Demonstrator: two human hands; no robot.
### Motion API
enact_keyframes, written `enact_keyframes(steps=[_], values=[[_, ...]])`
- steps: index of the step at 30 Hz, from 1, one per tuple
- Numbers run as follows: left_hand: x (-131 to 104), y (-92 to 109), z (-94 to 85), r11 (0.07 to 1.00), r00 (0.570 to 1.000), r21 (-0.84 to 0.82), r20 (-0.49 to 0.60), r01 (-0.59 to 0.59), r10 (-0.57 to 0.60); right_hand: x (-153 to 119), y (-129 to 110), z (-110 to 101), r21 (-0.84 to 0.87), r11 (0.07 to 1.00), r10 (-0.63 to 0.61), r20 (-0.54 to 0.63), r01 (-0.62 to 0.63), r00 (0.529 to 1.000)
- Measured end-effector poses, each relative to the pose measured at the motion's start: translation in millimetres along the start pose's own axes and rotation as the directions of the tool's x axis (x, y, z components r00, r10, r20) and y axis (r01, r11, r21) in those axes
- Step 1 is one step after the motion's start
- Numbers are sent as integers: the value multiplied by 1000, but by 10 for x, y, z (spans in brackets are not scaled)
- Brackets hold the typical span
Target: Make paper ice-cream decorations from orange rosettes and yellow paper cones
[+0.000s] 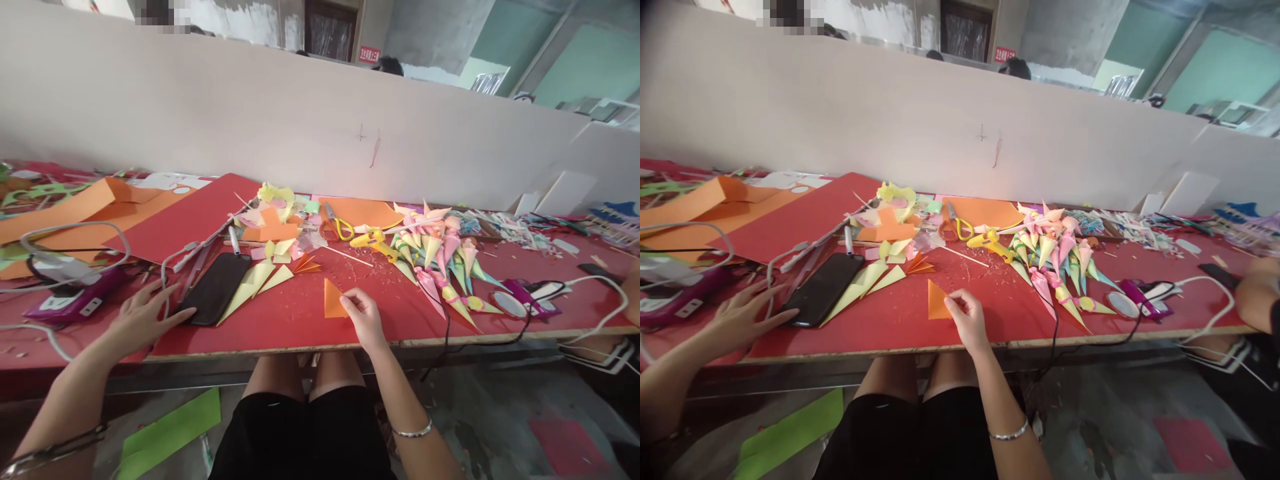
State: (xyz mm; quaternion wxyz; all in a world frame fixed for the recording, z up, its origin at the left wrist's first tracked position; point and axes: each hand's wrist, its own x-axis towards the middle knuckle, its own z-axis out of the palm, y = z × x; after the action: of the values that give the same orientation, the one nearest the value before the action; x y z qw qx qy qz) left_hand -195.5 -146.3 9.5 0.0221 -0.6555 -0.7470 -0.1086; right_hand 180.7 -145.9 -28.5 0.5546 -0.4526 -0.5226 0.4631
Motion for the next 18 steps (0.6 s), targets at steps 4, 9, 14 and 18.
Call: enact_keyframes(steps=[4, 9, 14, 18], values=[[14, 4, 53, 996, 963, 22, 252, 90, -93, -16, -13, -4, -17, 1000, 9, 16, -8, 1000], [11, 84, 56, 984, 939, 73, 297, 160, -175, -19, -20, -7, -56, 998, 8, 32, -6, 999], [45, 54, 79, 985, 933, 86, 316, 153, -172, -19, -29, -2, -56, 998, 11, 47, -8, 999], [45, 34, 70, 983, 927, 86, 329, 161, -180, -22, -42, -4, -62, 998, 11, 54, -8, 998]])
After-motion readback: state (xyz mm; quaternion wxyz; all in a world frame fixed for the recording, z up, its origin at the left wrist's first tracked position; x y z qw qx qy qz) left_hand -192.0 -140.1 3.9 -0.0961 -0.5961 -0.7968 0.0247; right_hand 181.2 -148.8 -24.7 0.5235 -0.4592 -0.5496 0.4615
